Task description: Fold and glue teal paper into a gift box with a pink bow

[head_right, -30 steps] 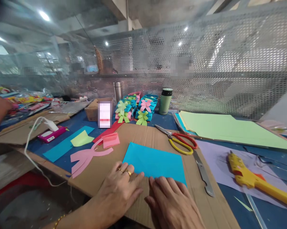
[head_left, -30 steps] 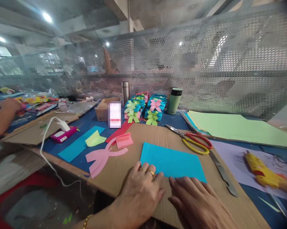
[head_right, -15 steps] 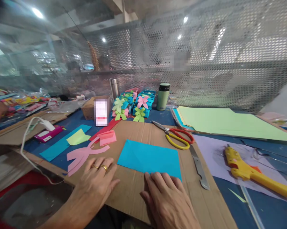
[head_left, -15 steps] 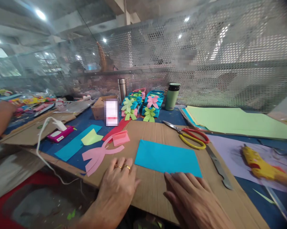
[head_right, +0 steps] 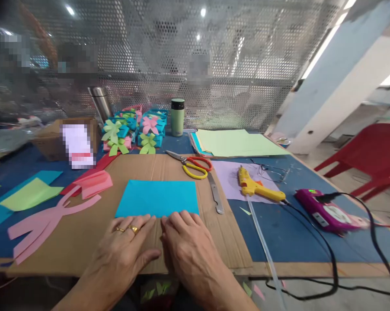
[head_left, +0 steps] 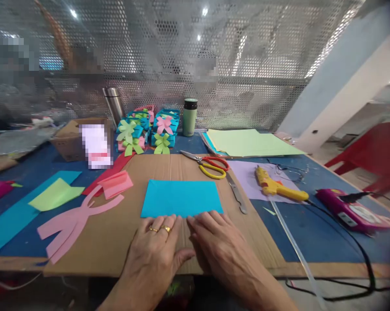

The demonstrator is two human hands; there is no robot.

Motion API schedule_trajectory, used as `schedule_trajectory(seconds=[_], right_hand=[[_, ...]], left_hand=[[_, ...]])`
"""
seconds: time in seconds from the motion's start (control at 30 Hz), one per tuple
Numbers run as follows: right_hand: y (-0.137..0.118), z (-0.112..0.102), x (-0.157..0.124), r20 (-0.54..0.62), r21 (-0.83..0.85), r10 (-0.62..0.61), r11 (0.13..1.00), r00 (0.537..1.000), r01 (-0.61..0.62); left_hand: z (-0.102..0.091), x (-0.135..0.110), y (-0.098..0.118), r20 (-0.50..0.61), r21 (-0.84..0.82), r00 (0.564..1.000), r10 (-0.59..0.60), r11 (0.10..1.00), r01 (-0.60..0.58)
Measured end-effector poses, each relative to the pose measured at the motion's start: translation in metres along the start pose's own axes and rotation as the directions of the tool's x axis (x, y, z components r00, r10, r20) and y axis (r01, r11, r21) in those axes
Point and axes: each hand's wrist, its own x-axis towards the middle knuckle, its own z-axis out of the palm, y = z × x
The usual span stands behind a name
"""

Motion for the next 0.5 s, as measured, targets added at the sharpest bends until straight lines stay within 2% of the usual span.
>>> schedule_trajectory(seconds=[0.17, 0.37, 0.5], right_hand=[[0.015, -0.005, -0.012, -0.045, 0.024, 0.035, 0.999, 0.998, -0.033], [0.036, -0.024, -0.038, -0.082, -0.174, -0.013, 0.985, 0.997, -0.001], [0.03, -0.034, -0.033, -0.117, -0.291, 0.035, 0.954, 0.993, -0.068]], left_hand=[[0.0, 0.001, 0.002, 0.071, 0.024, 0.997, -0.038, 0.999, 0.037], [-0.003, 0.005, 0.002, 0.16, 0.019, 0.985, -0.063, 0.998, 0.061], [-0.007, 0.01, 0.002, 0.24, 0.0, 0.968, -0.078, 0.997, 0.08]])
